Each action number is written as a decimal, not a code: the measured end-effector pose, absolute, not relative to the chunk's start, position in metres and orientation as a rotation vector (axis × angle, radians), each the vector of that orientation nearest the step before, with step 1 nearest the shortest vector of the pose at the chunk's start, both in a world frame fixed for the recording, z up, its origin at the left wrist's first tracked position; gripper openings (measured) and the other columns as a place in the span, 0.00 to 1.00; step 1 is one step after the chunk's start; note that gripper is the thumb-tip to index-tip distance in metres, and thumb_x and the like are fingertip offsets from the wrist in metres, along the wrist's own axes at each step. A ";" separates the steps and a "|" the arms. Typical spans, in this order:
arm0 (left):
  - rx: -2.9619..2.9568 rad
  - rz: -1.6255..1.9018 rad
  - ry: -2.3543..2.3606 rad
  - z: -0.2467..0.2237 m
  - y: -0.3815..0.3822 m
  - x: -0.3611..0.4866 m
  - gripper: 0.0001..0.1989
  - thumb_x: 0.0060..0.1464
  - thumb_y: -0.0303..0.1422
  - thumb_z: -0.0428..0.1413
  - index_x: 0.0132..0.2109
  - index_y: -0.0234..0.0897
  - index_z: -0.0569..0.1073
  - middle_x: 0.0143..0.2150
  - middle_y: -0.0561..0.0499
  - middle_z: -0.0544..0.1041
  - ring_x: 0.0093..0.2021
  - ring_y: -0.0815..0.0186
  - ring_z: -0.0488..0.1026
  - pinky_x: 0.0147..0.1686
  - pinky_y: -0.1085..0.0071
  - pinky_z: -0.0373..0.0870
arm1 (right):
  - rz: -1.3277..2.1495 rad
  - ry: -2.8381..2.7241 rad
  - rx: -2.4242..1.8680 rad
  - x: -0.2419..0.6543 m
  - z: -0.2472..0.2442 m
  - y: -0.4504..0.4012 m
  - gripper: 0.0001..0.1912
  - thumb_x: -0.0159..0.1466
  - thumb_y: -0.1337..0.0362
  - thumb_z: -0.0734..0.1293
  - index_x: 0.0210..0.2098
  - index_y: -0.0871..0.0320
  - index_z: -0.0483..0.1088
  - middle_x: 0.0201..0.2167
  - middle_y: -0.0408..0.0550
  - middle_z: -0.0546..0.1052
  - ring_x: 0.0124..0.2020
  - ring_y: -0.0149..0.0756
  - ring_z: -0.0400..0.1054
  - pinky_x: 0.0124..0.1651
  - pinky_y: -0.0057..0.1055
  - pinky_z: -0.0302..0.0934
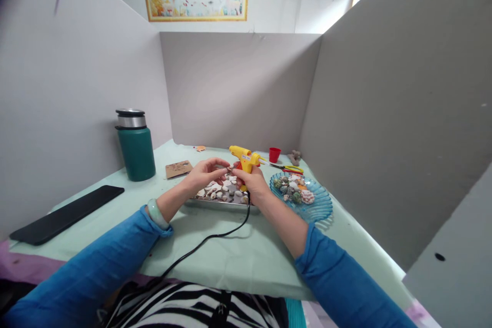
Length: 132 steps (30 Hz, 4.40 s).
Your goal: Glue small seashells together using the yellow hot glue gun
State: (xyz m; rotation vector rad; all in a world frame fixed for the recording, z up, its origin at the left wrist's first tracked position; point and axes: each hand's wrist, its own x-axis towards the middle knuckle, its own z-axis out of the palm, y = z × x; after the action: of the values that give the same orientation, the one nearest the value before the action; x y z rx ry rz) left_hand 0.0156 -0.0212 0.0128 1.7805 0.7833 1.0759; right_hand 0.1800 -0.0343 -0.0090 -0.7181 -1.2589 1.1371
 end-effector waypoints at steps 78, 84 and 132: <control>2.163 1.187 0.765 -0.003 -0.007 0.013 0.16 0.48 0.34 0.58 0.45 0.35 0.76 0.41 0.45 0.78 0.37 0.64 0.74 0.40 0.68 0.71 | 0.827 -1.303 -0.902 0.175 -0.005 -0.038 0.15 0.50 0.60 0.68 0.36 0.59 0.66 0.12 0.34 0.63 0.16 0.26 0.55 0.20 0.25 0.51; 2.168 1.228 0.724 -0.004 -0.005 0.013 0.15 0.47 0.34 0.59 0.44 0.36 0.77 0.42 0.46 0.78 0.39 0.64 0.74 0.41 0.68 0.70 | 0.859 -1.294 -0.893 0.175 -0.007 -0.037 0.15 0.50 0.60 0.69 0.35 0.59 0.66 0.12 0.34 0.63 0.15 0.26 0.55 0.20 0.25 0.51; 1.909 1.169 0.705 -0.001 -0.011 0.017 0.18 0.44 0.32 0.61 0.44 0.30 0.74 0.40 0.43 0.78 0.40 0.61 0.75 0.43 0.63 0.71 | 0.848 -1.305 -0.891 0.178 -0.011 -0.034 0.12 0.52 0.59 0.68 0.32 0.59 0.67 0.12 0.36 0.64 0.15 0.26 0.55 0.20 0.24 0.52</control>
State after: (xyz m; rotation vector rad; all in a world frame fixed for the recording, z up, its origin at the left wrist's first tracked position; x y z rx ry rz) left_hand 0.0173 -0.0109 -0.0012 1.9092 0.7053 1.1687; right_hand 0.1777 -0.0338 -0.0110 -0.8905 -1.3048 0.8482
